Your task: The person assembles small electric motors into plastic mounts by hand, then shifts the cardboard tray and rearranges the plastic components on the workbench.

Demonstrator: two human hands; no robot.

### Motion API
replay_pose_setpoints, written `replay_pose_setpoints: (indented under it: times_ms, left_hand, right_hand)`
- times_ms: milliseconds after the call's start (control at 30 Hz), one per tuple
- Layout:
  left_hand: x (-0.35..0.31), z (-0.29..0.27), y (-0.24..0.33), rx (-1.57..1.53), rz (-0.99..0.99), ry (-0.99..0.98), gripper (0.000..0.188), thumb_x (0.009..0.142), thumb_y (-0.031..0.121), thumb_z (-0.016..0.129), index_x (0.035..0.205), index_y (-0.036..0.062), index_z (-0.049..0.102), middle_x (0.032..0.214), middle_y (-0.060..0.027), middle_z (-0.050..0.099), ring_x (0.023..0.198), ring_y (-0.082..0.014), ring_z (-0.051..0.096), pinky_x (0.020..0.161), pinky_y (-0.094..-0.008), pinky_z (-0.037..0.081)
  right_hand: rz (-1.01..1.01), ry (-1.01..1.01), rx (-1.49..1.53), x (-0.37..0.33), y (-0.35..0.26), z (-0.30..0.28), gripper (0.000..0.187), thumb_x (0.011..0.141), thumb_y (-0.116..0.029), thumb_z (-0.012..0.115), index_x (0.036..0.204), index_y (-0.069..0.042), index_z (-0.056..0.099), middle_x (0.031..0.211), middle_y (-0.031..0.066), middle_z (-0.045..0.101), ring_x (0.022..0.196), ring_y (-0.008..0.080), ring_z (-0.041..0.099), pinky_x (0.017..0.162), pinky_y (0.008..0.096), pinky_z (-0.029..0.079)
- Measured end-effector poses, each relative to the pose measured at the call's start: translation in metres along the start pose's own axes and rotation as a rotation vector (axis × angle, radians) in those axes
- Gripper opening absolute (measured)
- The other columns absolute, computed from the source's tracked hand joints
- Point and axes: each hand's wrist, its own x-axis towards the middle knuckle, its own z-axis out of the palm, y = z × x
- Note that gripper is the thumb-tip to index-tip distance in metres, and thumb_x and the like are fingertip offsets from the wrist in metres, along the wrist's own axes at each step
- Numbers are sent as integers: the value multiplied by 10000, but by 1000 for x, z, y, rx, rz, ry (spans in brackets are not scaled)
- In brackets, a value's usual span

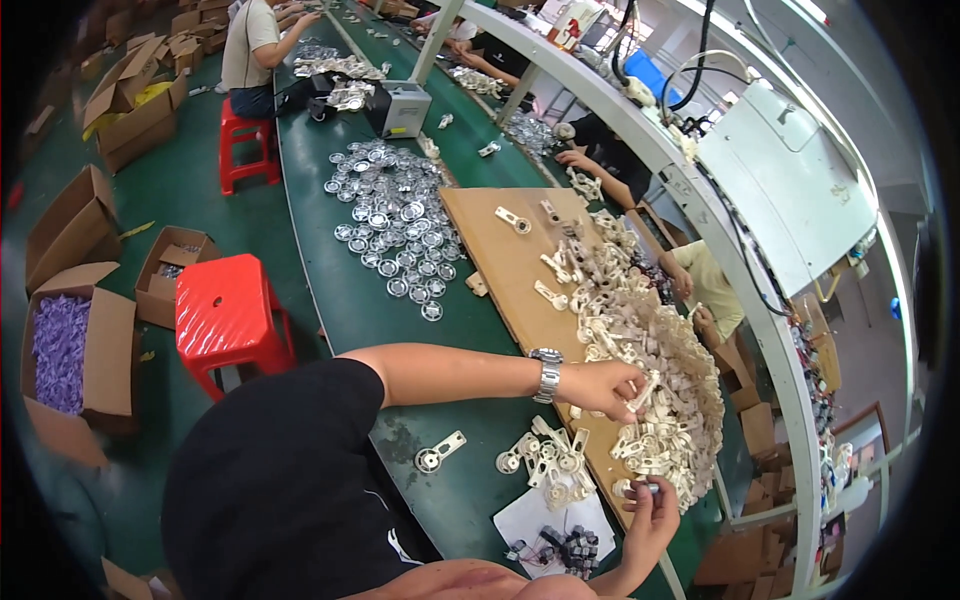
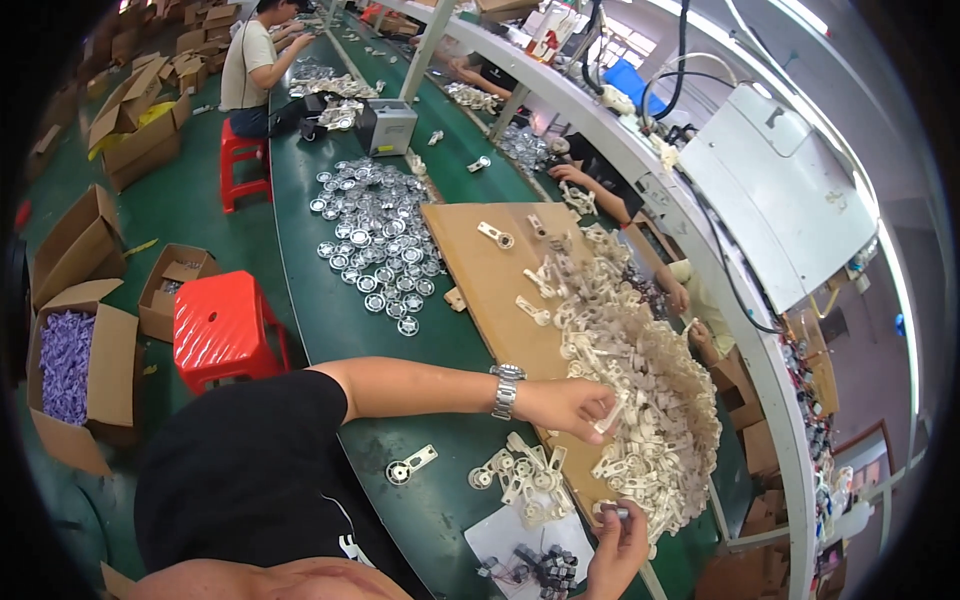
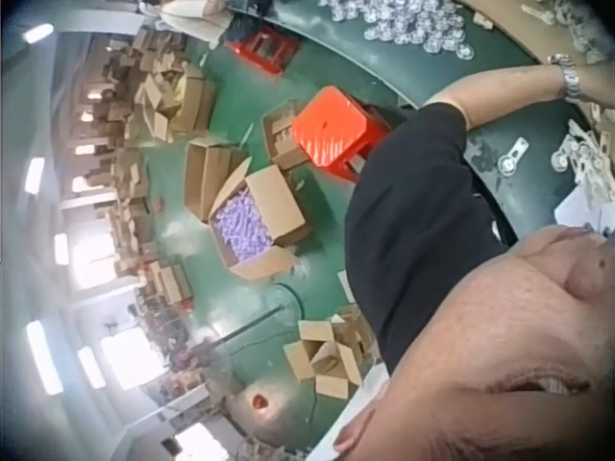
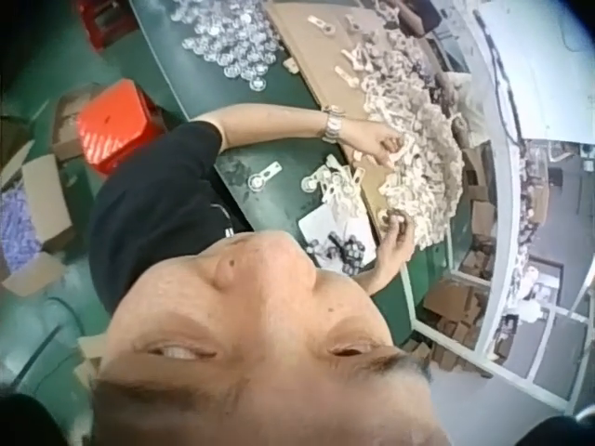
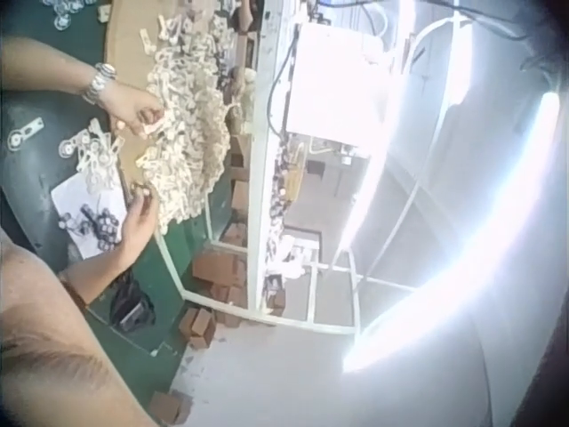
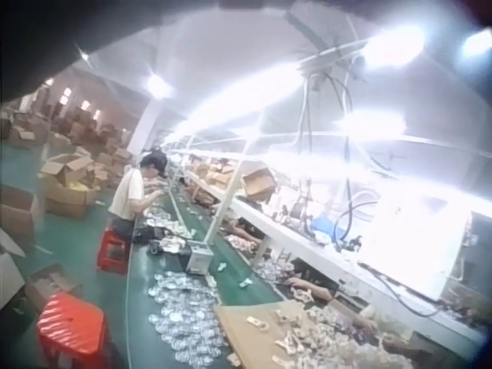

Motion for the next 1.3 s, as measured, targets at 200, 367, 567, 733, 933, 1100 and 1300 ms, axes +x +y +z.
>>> replay_pose_setpoints:
  times_ms: [200,367,567,733,933,1100,1300]
  left_hand:
    - [-10,-1,9,-168,110,48,452,952,107,743,1269,-33,452,1339,-157,590,1243,-184,595,1025,-374,529]
    - [-20,-11,12,47,108,134,523,919,248,801,1260,-17,507,1197,-83,615,1055,-139,615,936,-351,536]
    - [-26,-9,17,-11,109,130,348,974,244,743,1205,28,596,1124,-45,688,1058,-136,653,955,-346,530]
    - [-21,-10,16,239,87,217,332,957,328,762,1045,25,658,1011,-47,699,999,-125,645,902,-324,525]
    - [-25,-15,23,-134,-1,197,233,946,143,771,1081,46,608,991,-37,700,895,-113,691,797,-288,590]
    - [-25,-5,30,-129,-226,224,226,1013,243,694,1084,36,634,980,-87,725,853,-168,745,792,-316,627]
    - [-27,-7,26,91,-242,200,367,1067,393,582,1134,43,669,768,16,637,633,-91,620,592,-228,540]
  right_hand:
    - [-131,94,-130,7,-33,17,327,1048,-87,593,1359,14,598,962,52,645,823,106,582,740,249,485]
    - [-112,68,-14,2,-43,32,395,1029,-64,619,1409,17,546,1111,83,654,925,125,599,829,248,486]
    - [-157,83,-137,-1,-31,27,296,979,7,654,1268,50,604,1142,120,667,985,144,623,850,261,499]
    - [-145,212,-187,2,-31,36,243,895,96,669,1131,51,634,1081,143,699,938,192,668,836,308,551]
    - [-164,253,-108,19,-24,52,244,879,54,728,1109,0,672,1003,105,717,836,171,695,763,294,557]
    - [-204,234,-65,17,-20,53,281,851,10,773,1112,-15,672,988,110,736,815,178,729,715,298,551]
    - [-247,282,-75,15,-20,56,252,848,-22,799,1059,-19,661,906,106,733,748,179,699,676,292,531]
